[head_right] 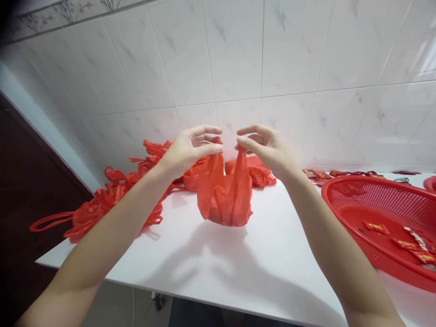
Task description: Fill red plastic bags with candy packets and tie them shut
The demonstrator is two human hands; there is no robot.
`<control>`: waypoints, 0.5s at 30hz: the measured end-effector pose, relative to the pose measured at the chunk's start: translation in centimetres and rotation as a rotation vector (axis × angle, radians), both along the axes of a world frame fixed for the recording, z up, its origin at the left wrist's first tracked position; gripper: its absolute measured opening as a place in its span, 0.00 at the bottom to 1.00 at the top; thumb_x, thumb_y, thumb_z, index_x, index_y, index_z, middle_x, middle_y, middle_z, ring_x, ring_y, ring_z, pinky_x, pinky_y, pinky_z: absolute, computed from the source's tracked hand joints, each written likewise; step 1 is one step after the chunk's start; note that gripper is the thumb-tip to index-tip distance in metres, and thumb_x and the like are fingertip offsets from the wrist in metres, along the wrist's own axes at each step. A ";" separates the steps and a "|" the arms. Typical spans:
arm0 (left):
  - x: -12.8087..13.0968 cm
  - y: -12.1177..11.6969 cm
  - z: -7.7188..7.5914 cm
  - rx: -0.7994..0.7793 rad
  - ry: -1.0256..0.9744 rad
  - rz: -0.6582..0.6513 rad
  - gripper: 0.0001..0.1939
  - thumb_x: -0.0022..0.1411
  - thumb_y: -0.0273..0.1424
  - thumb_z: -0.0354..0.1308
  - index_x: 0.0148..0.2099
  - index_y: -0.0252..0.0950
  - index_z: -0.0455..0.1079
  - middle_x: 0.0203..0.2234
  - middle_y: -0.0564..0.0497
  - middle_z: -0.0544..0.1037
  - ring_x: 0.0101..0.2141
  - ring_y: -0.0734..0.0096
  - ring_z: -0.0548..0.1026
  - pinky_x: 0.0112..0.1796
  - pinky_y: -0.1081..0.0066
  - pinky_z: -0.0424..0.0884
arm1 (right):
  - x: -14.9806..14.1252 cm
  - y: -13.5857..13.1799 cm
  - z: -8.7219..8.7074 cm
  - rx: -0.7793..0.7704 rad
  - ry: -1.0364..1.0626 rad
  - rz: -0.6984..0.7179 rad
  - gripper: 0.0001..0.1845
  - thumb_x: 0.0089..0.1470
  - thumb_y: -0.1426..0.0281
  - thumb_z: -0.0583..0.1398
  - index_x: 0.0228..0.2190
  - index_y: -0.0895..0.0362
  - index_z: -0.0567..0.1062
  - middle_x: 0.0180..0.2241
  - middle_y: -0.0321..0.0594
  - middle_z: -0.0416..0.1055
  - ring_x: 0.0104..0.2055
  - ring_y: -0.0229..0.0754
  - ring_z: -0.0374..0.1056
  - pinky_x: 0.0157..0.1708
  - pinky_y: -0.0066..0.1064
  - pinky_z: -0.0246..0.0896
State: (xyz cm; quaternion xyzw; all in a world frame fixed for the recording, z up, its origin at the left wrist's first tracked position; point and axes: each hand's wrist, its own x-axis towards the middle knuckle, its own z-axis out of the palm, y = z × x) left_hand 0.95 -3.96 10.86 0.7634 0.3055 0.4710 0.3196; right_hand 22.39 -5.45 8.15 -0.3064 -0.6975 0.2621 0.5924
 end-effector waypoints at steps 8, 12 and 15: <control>2.7 0.5 -1.2 0.180 0.058 0.118 0.18 0.56 0.29 0.69 0.49 0.39 0.71 0.35 0.53 0.78 0.35 0.69 0.78 0.41 0.67 0.75 | -3.3 -0.4 -0.1 0.177 -0.113 -0.028 0.22 0.60 0.49 0.62 0.43 0.54 0.77 0.34 0.38 0.78 0.40 0.46 0.77 0.45 0.40 0.72; 2.4 1.1 -1.3 0.158 0.078 0.144 0.18 0.57 0.27 0.66 0.50 0.39 0.71 0.34 0.52 0.77 0.33 0.70 0.77 0.39 0.67 0.75 | -2.7 -0.4 -0.7 0.227 -0.174 -0.182 0.22 0.59 0.51 0.64 0.48 0.51 0.76 0.35 0.38 0.77 0.45 0.48 0.75 0.53 0.45 0.67; 2.2 1.2 -1.1 0.149 0.052 0.178 0.19 0.56 0.24 0.64 0.50 0.38 0.71 0.33 0.53 0.76 0.31 0.72 0.76 0.38 0.68 0.75 | -1.9 0.3 -2.3 0.203 -0.145 -0.281 0.31 0.52 0.52 0.69 0.54 0.49 0.72 0.45 0.41 0.75 0.53 0.51 0.71 0.55 0.47 0.65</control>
